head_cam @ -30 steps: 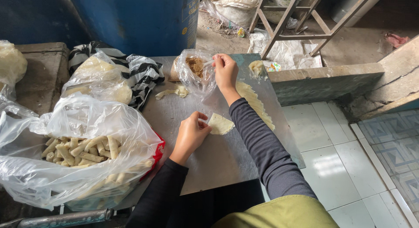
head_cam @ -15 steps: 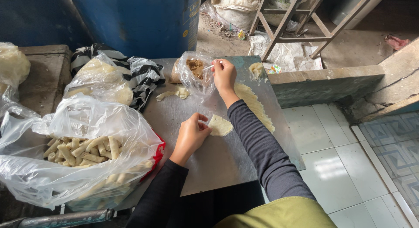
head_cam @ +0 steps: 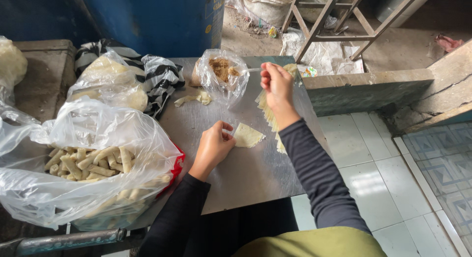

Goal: The person takes thin dough wrapper sheets one at a time, places a scoop of brown filling from a plastic-lined container onto each sheet, folds and rolls the wrapper around the filling by hand, and places the finished filled rolls into a large plastic bag beside the metal work table.

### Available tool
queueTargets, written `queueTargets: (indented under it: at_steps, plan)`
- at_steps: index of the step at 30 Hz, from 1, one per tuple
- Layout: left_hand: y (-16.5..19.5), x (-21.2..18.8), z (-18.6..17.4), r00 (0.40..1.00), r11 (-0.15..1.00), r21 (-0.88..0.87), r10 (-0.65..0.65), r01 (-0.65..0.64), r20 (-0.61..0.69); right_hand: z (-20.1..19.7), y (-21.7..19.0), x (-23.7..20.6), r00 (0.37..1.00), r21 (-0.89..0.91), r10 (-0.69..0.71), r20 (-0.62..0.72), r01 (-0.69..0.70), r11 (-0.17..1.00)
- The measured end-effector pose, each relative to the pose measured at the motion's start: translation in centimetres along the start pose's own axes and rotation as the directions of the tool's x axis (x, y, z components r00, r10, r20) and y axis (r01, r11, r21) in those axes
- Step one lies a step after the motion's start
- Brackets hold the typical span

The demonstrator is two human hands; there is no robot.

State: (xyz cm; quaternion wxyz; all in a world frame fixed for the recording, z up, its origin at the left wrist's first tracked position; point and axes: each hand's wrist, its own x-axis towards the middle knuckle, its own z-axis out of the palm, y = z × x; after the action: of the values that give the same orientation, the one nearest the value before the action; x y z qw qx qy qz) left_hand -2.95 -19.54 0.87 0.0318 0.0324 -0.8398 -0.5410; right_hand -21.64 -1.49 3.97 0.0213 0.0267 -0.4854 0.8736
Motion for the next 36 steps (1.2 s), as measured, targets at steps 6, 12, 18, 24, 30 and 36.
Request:
queueTargets:
  at_steps: [6,12,18,24,30,36]
  plan:
    - [-0.3,0.0,0.2,1.0,1.0,-0.013,-0.003,0.003,0.003,-6.5,-1.4,-8.5,0.996,-0.08,0.079,0.036,-0.076,0.994]
    - [-0.1,0.0,0.1,1.0,1.0,-0.009,-0.009,0.009,0.007,-9.4,0.4,-13.7,0.983,-0.247,0.181,0.037,-0.167,0.955]
    - [0.3,0.0,-0.2,0.999,0.999,-0.027,-0.045,0.046,0.03,-9.1,0.7,-15.4,0.987,-0.402,0.041,0.157,0.026,0.915]
    - [0.2,0.1,-0.1,0.998,0.998,-0.028,-0.053,0.054,0.041,-8.4,-0.5,-17.5,0.943,-0.518,-0.112,0.315,0.27,0.812]
    - [-0.2,0.2,0.0,0.999,0.999,-0.042,-0.032,0.033,0.037,-8.1,-2.5,-19.3,0.777,-0.575,-0.222,0.589,0.596,0.56]
    - [0.2,0.0,0.0,0.999,0.997,-0.07,-0.033,0.035,0.038,-8.6,-4.1,-20.0,0.717,-0.577,-0.264,0.645,0.683,0.447]
